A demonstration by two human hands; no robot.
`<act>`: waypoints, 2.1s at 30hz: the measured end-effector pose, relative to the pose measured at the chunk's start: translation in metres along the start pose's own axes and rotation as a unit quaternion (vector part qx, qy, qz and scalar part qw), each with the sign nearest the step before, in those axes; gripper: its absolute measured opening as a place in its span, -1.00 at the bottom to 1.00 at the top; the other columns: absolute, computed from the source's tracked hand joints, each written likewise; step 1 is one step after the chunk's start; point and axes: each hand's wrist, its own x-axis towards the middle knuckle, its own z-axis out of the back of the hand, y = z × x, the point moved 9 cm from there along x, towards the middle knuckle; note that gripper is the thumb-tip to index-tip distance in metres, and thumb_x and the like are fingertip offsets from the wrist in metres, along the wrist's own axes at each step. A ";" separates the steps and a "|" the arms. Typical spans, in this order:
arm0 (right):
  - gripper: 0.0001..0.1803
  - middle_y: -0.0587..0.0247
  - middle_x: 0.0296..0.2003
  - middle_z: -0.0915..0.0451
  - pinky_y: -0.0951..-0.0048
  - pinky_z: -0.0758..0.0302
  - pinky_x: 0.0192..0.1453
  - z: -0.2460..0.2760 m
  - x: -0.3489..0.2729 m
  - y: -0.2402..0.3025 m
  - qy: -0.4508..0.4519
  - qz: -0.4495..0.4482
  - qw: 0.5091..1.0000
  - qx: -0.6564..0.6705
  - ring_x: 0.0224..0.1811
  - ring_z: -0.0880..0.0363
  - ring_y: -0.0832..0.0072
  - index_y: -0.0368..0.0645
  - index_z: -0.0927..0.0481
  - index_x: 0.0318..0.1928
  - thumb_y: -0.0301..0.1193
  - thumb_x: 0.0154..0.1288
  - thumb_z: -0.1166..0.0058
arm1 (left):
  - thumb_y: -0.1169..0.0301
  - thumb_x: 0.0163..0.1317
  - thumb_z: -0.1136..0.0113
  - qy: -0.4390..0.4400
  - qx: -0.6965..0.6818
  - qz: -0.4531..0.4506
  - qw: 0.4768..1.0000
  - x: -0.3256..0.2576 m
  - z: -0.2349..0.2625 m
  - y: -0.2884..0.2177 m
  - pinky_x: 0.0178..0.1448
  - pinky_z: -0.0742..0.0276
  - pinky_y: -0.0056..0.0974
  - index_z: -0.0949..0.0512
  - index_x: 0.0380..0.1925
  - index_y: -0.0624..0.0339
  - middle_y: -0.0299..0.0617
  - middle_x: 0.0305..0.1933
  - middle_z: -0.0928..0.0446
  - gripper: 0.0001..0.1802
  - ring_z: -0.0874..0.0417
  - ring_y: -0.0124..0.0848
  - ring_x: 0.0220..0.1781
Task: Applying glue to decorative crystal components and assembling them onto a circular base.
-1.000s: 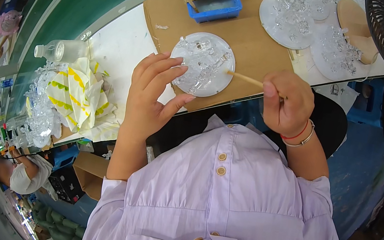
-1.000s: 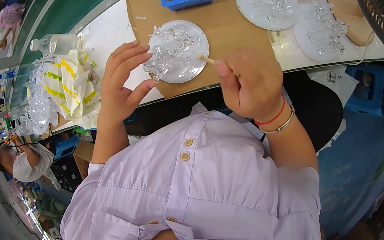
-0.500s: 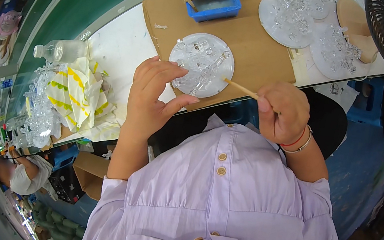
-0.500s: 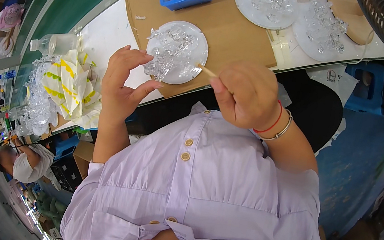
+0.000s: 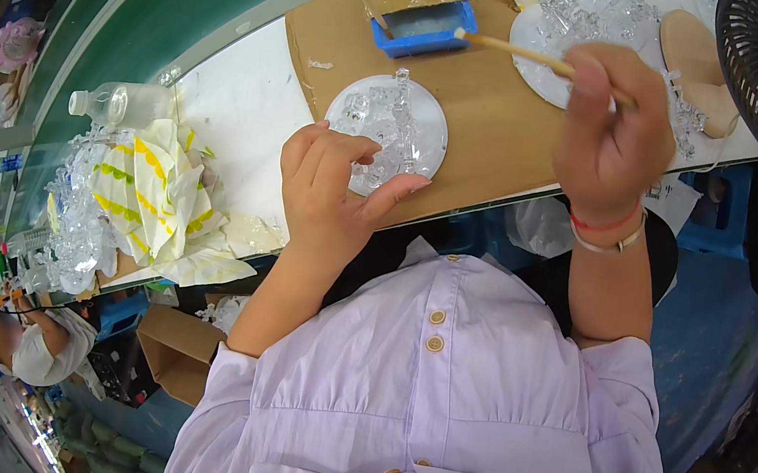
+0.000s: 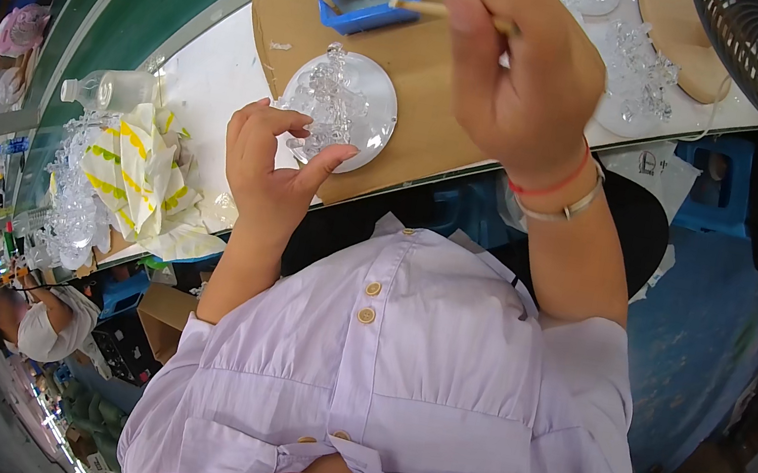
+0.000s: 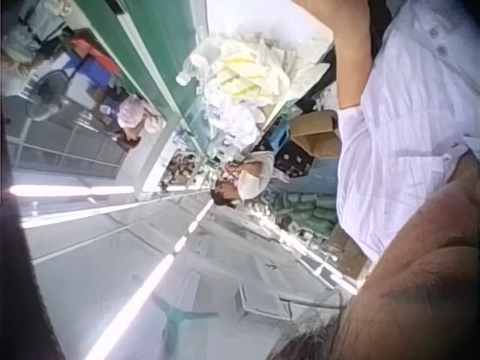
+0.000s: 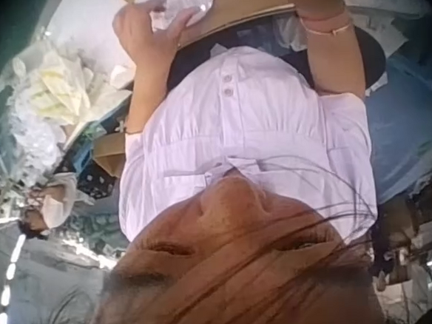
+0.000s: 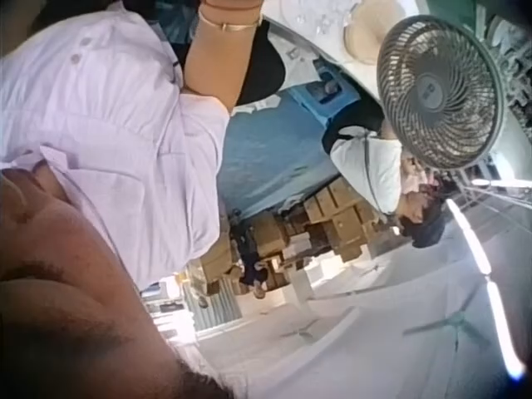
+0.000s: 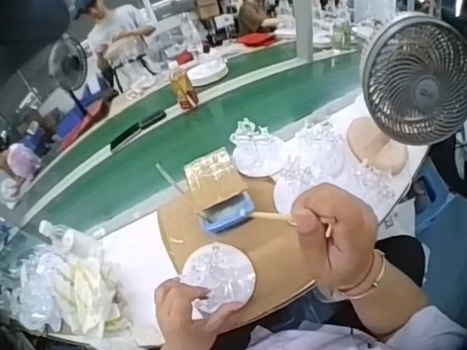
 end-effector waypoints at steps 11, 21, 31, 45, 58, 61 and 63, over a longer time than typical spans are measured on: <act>-0.86 0.02 -0.59 -0.48 0.21 -0.44 -0.48 -0.057 0.003 -0.045 -0.167 0.100 0.970 0.146 -0.54 -0.52 0.05 -0.21 -0.46 -0.39 -0.43 0.28 -0.08 | 0.18 -0.24 -0.58 0.030 -0.039 0.004 0.999 0.000 -0.001 0.003 0.15 -0.37 -0.07 -0.47 -0.40 0.10 -0.29 -0.44 -0.47 -0.50 -0.46 -0.27 -0.32; -0.91 0.31 -0.61 -0.57 0.65 -0.37 -0.53 -0.042 0.009 -0.033 0.043 -0.043 0.995 -0.077 -0.63 -0.46 0.68 -0.23 -0.53 -0.31 -0.48 0.32 -0.14 | 0.19 -0.23 -0.56 0.066 -0.032 0.027 0.997 -0.007 0.002 0.009 0.18 -0.33 -0.06 -0.55 -0.23 0.12 -0.30 -0.39 -0.52 -0.46 -0.50 -0.28 -0.20; -0.89 0.09 -0.40 -0.62 0.68 -0.36 -0.43 0.007 -0.019 -0.004 0.048 -0.088 0.993 0.061 -0.56 -0.39 0.67 -0.31 -0.41 -0.22 -0.50 0.44 0.10 | 0.28 -0.17 -0.53 0.054 -0.024 0.040 0.997 -0.012 0.005 0.009 0.21 -0.33 -0.04 -0.57 -0.19 0.12 -0.28 -0.36 -0.54 -0.51 -0.53 -0.27 -0.19; -0.95 0.10 -0.45 -0.58 0.50 -0.40 -0.47 -0.022 -0.062 0.005 0.134 -0.083 0.981 0.112 -0.54 -0.50 0.40 -0.28 -0.42 -0.26 -0.56 0.34 -0.01 | 0.36 -0.09 -0.49 0.062 -0.011 0.048 0.997 -0.011 0.016 0.017 0.26 -0.31 0.00 -0.58 -0.25 0.12 -0.28 -0.27 -0.60 -0.63 -0.58 -0.32 -0.19; -0.94 0.10 -0.44 -0.57 0.50 -0.41 -0.46 -0.029 -0.060 0.000 0.142 -0.078 0.978 0.132 -0.53 -0.50 0.38 -0.29 -0.43 -0.25 -0.58 0.32 -0.03 | 0.43 -0.08 -0.45 0.091 -0.053 0.067 0.992 -0.010 0.010 0.019 0.30 -0.31 0.00 -0.62 -0.31 0.09 -0.29 -0.38 -0.61 -0.72 -0.60 -0.34 -0.24; -0.93 0.11 -0.45 -0.56 0.51 -0.41 -0.45 -0.036 -0.062 -0.003 0.146 -0.075 0.978 0.127 -0.51 -0.50 0.38 -0.29 -0.43 -0.25 -0.57 0.33 -0.04 | 0.43 -0.09 -0.46 0.102 -0.048 0.063 0.992 -0.009 0.011 0.018 0.30 -0.31 0.01 -0.62 -0.31 0.10 -0.28 -0.37 -0.60 -0.71 -0.59 -0.34 -0.23; -0.93 0.11 -0.44 -0.56 0.51 -0.40 -0.46 -0.036 -0.060 -0.001 0.152 -0.059 0.979 0.123 -0.52 -0.49 0.38 -0.29 -0.43 -0.25 -0.56 0.33 -0.05 | 0.44 -0.09 -0.46 0.108 -0.045 0.061 0.991 -0.009 0.010 0.017 0.30 -0.31 0.01 -0.61 -0.31 0.10 -0.28 -0.36 -0.60 -0.71 -0.59 -0.34 -0.23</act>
